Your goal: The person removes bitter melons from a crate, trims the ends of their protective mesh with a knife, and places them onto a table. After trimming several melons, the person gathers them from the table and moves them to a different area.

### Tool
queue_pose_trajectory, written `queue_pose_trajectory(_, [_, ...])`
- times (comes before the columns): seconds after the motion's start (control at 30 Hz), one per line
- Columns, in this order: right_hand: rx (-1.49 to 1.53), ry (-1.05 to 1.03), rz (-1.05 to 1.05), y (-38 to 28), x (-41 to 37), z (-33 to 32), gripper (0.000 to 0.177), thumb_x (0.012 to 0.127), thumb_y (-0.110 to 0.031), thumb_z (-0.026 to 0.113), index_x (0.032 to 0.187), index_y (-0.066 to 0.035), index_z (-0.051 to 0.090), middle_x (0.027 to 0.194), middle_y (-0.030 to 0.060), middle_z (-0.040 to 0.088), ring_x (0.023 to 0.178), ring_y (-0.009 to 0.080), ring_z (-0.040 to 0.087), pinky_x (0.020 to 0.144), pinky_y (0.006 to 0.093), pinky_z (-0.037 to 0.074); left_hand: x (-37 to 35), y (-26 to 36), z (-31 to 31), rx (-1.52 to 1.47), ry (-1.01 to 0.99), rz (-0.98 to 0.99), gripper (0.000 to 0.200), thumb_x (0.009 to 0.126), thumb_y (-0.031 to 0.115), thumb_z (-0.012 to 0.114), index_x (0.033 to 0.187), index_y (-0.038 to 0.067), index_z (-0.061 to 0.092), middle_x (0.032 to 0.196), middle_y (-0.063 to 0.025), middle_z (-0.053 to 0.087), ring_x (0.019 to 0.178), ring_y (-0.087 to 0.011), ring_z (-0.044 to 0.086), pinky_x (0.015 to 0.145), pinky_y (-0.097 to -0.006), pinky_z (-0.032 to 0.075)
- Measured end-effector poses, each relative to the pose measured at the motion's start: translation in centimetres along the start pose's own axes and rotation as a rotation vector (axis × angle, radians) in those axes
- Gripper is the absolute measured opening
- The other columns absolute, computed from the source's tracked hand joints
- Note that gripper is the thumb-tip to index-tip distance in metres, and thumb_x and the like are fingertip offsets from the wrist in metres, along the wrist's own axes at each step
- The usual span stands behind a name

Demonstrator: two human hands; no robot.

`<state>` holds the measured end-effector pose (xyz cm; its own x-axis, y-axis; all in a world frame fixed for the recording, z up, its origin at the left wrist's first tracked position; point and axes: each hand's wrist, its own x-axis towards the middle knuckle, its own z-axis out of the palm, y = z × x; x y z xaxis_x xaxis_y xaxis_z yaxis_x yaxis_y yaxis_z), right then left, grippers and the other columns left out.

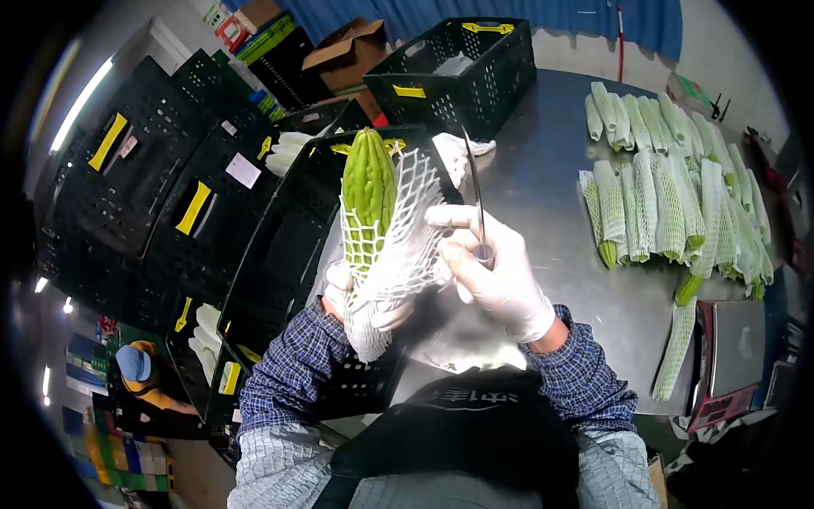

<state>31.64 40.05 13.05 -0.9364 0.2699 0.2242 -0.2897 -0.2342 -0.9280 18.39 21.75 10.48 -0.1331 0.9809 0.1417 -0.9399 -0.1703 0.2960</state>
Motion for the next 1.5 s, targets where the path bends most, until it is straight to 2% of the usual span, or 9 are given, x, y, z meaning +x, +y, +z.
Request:
queue_pose_trajectory(0.3, [0.056, 0.015, -0.067, 0.4, 0.5, -0.3, 0.055, 0.089, -0.020, 0.075, 0.133, 0.003, 0.050, 0.076, -0.0023, 0.058, 0.050, -0.0002, 0.046, 0.044, 0.0147, 0.034, -0.4, 0.4, -0.9, 0.048, -0.034, -0.121, 0.069, 0.076, 0.007, 0.070, 0.139, -0.005, 0.045, 0.124, -0.0223, 0.062, 0.105, -0.0311, 0.065, 0.088, -0.0417, 0.056])
queue_pose_trajectory(0.4, [0.150, -0.126, -0.146, 0.2, 1.4, -0.2, 0.064, 0.083, -0.023, 0.081, 0.135, -0.001, 0.053, 0.116, 0.0079, 0.066, 0.087, 0.0064, 0.063, 0.074, 0.0208, 0.050, -0.3, 0.1, -1.1, 0.167, -0.006, -0.145, 0.072, 0.075, 0.008, 0.073, 0.140, -0.003, 0.044, 0.125, -0.0196, 0.062, 0.108, -0.0281, 0.064, 0.092, -0.0397, 0.054])
queue_pose_trajectory(0.67, [0.118, -0.104, -0.183, -1.4, 1.2, -1.5, 0.061, 0.079, -0.014, 0.083, 0.130, 0.005, 0.056, 0.113, 0.0089, 0.068, 0.101, 0.0108, 0.063, 0.090, 0.0266, 0.052, 2.5, -1.6, 0.6, 0.871, 0.217, -0.151, 0.077, 0.074, 0.011, 0.081, 0.141, 0.001, 0.044, 0.127, -0.0107, 0.061, 0.116, -0.0195, 0.060, 0.102, -0.0348, 0.049])
queue_pose_trajectory(0.8, [-0.277, 0.008, -0.290, -1.1, 1.1, -1.6, 0.059, 0.078, -0.004, 0.080, 0.131, 0.004, 0.055, 0.122, 0.0109, 0.065, 0.109, 0.0136, 0.062, 0.096, 0.0300, 0.050, 4.5, -3.6, 0.0, 1.363, 0.202, 0.054, 0.072, 0.079, 0.008, 0.080, 0.141, 0.003, 0.044, 0.132, -0.0085, 0.056, 0.117, -0.0162, 0.057, 0.097, -0.0304, 0.051])
queue_pose_trajectory(0.93, [-0.228, 0.000, -0.247, 0.1, 0.5, -0.6, 0.055, 0.081, -0.004, 0.078, 0.132, 0.003, 0.056, 0.121, 0.0115, 0.066, 0.110, 0.0151, 0.063, 0.096, 0.0301, 0.050, 5.7, -3.0, -4.4, 1.549, 0.018, 0.241, 0.060, 0.087, 0.008, 0.073, 0.140, 0.004, 0.044, 0.132, -0.0086, 0.055, 0.116, -0.0155, 0.057, 0.094, -0.0291, 0.053])
queue_pose_trajectory(1.1, [0.002, -0.014, -0.326, 2.6, 0.1, 0.8, 0.039, 0.085, -0.006, 0.075, 0.122, 0.002, 0.065, 0.118, 0.0126, 0.068, 0.108, 0.0163, 0.064, 0.094, 0.0296, 0.051, 5.0, -3.3, -3.9, 1.296, 0.109, 0.129, 0.030, 0.102, 0.013, 0.052, 0.130, 0.003, 0.050, 0.121, -0.0065, 0.059, 0.108, -0.0139, 0.060, 0.089, -0.0277, 0.053])
queue_pose_trajectory(1.23, [-0.030, 0.063, -0.274, 3.0, -0.5, 1.4, 0.023, 0.088, -0.001, 0.070, 0.110, 0.002, 0.069, 0.100, 0.0049, 0.071, 0.086, 0.0060, 0.064, 0.074, 0.0206, 0.052, 6.3, -3.5, -1.5, 1.844, -0.114, 0.453, 0.017, 0.091, 0.008, 0.066, 0.108, 0.006, 0.062, 0.099, 0.0011, 0.063, 0.086, -0.0073, 0.059, 0.075, -0.0221, 0.051])
queue_pose_trajectory(1.33, [-0.034, 0.093, -0.228, 2.8, -0.7, 1.4, 0.017, 0.089, -0.001, 0.069, 0.106, 0.002, 0.068, 0.096, 0.0035, 0.070, 0.080, 0.0039, 0.062, 0.070, 0.0180, 0.050, 6.1, -3.6, -0.2, 1.466, -0.010, 0.248, 0.023, 0.088, 0.007, 0.070, 0.109, 0.006, 0.060, 0.097, 0.0016, 0.061, 0.086, -0.0051, 0.056, 0.073, -0.0201, 0.050])
queue_pose_trajectory(1.5, [-0.037, 0.114, -0.171, 2.2, -1.1, 1.7, 0.015, 0.087, -0.002, 0.069, 0.101, 0.002, 0.067, 0.090, 0.0025, 0.069, 0.076, 0.0038, 0.061, 0.068, 0.0193, 0.050, 5.7, -3.9, -0.7, 1.352, 0.046, 0.180, 0.027, 0.090, 0.008, 0.067, 0.114, 0.006, 0.057, 0.103, 0.0001, 0.060, 0.091, -0.0068, 0.056, 0.077, -0.0220, 0.049])
